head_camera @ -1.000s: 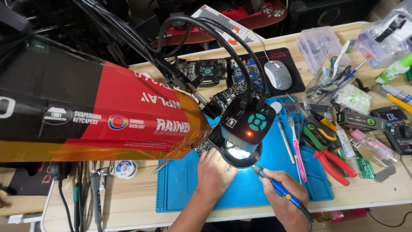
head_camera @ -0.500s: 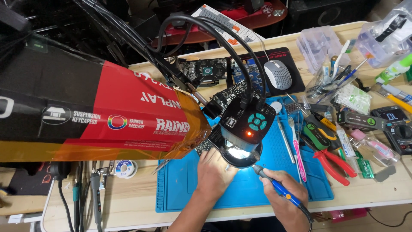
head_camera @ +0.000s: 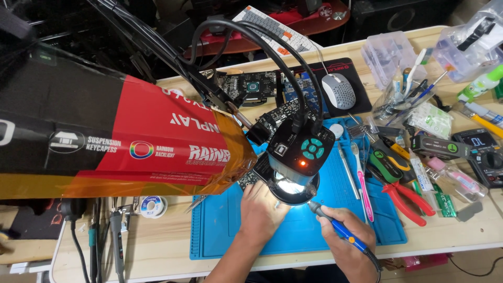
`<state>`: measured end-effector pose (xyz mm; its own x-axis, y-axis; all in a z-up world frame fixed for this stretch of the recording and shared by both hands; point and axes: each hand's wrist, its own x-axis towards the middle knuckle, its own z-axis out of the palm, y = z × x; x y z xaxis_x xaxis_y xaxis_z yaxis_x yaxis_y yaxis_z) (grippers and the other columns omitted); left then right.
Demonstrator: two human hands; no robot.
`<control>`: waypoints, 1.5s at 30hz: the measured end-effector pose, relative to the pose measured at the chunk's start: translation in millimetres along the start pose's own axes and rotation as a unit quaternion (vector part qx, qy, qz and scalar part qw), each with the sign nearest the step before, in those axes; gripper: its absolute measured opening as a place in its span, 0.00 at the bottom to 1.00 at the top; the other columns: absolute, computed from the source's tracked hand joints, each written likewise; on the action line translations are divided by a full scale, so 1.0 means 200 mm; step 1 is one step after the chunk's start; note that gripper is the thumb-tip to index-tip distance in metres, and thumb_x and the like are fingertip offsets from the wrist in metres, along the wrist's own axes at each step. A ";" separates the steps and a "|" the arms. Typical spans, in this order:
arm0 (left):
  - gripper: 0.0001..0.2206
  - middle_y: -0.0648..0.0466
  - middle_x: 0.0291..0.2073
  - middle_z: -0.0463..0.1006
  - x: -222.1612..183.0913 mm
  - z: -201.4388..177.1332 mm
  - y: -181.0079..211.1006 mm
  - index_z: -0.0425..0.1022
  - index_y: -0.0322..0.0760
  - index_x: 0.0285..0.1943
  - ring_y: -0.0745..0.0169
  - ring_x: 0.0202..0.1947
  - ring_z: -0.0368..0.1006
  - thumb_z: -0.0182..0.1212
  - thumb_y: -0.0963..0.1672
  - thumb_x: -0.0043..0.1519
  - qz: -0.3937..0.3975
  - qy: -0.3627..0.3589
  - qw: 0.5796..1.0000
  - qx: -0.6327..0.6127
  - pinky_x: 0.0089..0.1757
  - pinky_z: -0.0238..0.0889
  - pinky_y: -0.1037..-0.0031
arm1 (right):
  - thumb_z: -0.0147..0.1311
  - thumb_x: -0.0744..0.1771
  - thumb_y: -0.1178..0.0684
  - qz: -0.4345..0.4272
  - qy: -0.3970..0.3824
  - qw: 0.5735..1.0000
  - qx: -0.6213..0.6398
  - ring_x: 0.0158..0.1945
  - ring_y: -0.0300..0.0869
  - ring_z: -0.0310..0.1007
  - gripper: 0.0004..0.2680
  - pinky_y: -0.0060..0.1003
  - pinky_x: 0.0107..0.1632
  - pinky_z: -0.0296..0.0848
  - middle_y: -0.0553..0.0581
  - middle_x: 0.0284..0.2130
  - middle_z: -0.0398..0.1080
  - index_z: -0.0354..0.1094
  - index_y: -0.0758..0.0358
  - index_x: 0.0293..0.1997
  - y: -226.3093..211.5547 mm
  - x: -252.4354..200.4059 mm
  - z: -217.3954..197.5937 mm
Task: Soldering electronic components on a circuit board while using a digital multimeter for testing and a microscope for visualization.
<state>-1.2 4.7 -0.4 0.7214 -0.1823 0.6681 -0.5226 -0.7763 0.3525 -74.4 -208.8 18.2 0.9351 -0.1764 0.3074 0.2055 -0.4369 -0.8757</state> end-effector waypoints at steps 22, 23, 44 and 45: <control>0.19 0.57 0.24 0.69 0.00 -0.02 0.00 0.64 0.42 0.25 0.57 0.31 0.67 0.77 0.41 0.56 0.002 -0.005 1.000 0.003 0.35 0.58 0.64 | 0.63 0.68 0.57 0.000 0.010 1.000 0.029 0.48 0.45 0.92 0.08 0.36 0.50 0.89 0.58 0.44 0.87 0.81 0.61 0.50 -0.02 -0.03 -0.01; 0.19 0.58 0.24 0.68 0.00 -0.03 0.00 0.63 0.43 0.25 0.58 0.31 0.66 0.77 0.41 0.56 0.002 -0.007 1.000 0.007 0.35 0.57 0.65 | 0.63 0.67 0.58 0.034 0.014 0.998 0.042 0.48 0.45 0.92 0.08 0.37 0.50 0.89 0.58 0.44 0.87 0.81 0.62 0.50 -0.02 -0.03 -0.01; 0.08 0.60 0.33 0.81 -0.28 -0.48 0.00 0.76 0.48 0.34 0.61 0.35 0.78 0.70 0.39 0.59 -0.068 0.019 0.997 0.037 0.37 0.64 0.66 | 0.59 0.70 0.59 0.084 0.084 0.984 0.132 0.54 0.48 0.86 0.11 0.39 0.55 0.83 0.66 0.46 0.85 0.76 0.69 0.58 -0.10 -0.10 -0.05; 0.06 0.60 0.34 0.83 -0.32 -0.51 -0.01 0.79 0.48 0.36 0.62 0.36 0.79 0.70 0.40 0.60 -0.100 0.008 0.995 0.025 0.37 0.64 0.65 | 0.59 0.70 0.58 0.061 0.089 0.986 0.126 0.53 0.48 0.86 0.11 0.40 0.55 0.83 0.66 0.46 0.84 0.75 0.70 0.59 -0.10 -0.10 -0.05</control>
<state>-91.8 80.0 22.9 0.8006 -0.0124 0.5990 -0.3462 -0.8255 0.4457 -100.7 -206.3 32.5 0.8969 -0.3753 0.2341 0.1801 -0.1735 -0.9682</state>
